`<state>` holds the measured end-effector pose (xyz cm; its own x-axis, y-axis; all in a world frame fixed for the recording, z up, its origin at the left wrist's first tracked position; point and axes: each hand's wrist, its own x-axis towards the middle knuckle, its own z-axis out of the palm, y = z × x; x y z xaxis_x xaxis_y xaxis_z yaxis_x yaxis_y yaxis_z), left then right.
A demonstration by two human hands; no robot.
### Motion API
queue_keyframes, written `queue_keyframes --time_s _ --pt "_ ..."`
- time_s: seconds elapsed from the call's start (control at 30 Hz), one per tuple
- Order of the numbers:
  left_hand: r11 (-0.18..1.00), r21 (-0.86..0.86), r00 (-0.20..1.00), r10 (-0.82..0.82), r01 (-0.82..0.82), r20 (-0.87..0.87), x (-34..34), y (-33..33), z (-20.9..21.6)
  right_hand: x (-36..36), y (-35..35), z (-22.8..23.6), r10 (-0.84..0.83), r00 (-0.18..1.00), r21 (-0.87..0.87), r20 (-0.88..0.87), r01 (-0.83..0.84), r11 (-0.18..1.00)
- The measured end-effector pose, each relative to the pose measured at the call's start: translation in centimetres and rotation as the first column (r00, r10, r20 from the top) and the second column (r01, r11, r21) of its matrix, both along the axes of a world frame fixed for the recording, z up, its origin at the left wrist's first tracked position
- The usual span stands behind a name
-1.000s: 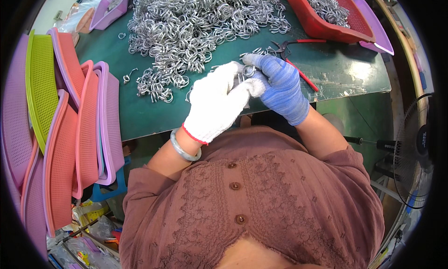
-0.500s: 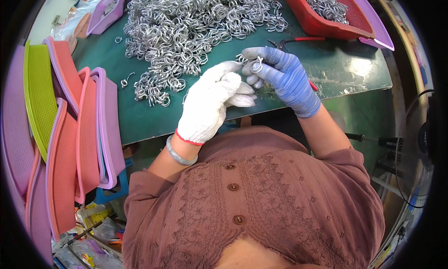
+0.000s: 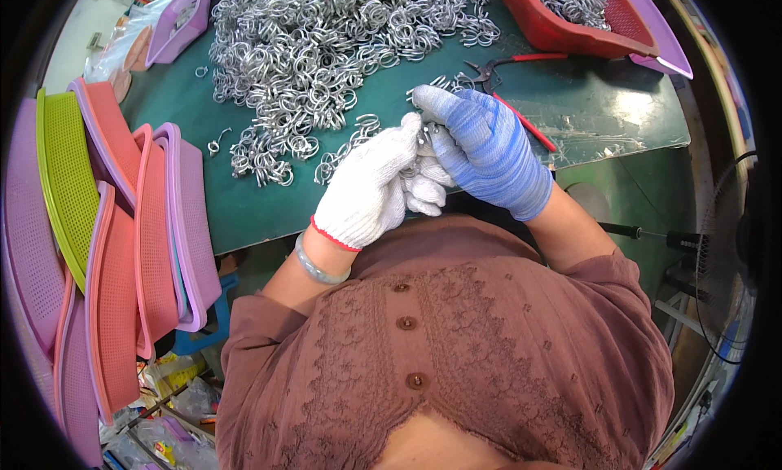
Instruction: The person assembles small metal hardware components by hand at a workbench. They pick up individual metal rings and hooks, interlock them, and place the finished assemblies into a red tray.
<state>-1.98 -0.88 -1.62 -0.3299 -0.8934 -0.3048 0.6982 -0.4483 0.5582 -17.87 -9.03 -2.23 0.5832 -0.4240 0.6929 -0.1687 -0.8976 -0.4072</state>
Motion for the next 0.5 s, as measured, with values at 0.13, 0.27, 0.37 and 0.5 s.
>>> queue_keyframes --time_s 0.13,0.27,0.37,0.5 --pt "0.999 -0.036 1.0 0.018 -0.018 0.018 0.14 0.18 -0.1 -0.19 0.08 -0.04 0.057 0.998 -0.014 0.01 -0.057 0.998" --pt "0.999 -0.001 0.998 0.043 -0.043 -0.053 -0.03 0.19 0.08 -0.21 0.17 -0.24 0.097 0.994 0.018 0.051 -0.098 0.995" --pt "0.996 -0.024 0.995 0.082 -0.083 -0.048 -0.12 -0.04 0.05 -0.25 0.23 -0.09 0.136 0.989 0.099 0.054 -0.141 0.985" --pt "0.991 -0.035 0.989 0.123 -0.127 -0.084 -0.14 -0.14 -0.52 -0.3 0.48 -0.15 0.146 0.985 0.155 0.093 -0.159 0.975"
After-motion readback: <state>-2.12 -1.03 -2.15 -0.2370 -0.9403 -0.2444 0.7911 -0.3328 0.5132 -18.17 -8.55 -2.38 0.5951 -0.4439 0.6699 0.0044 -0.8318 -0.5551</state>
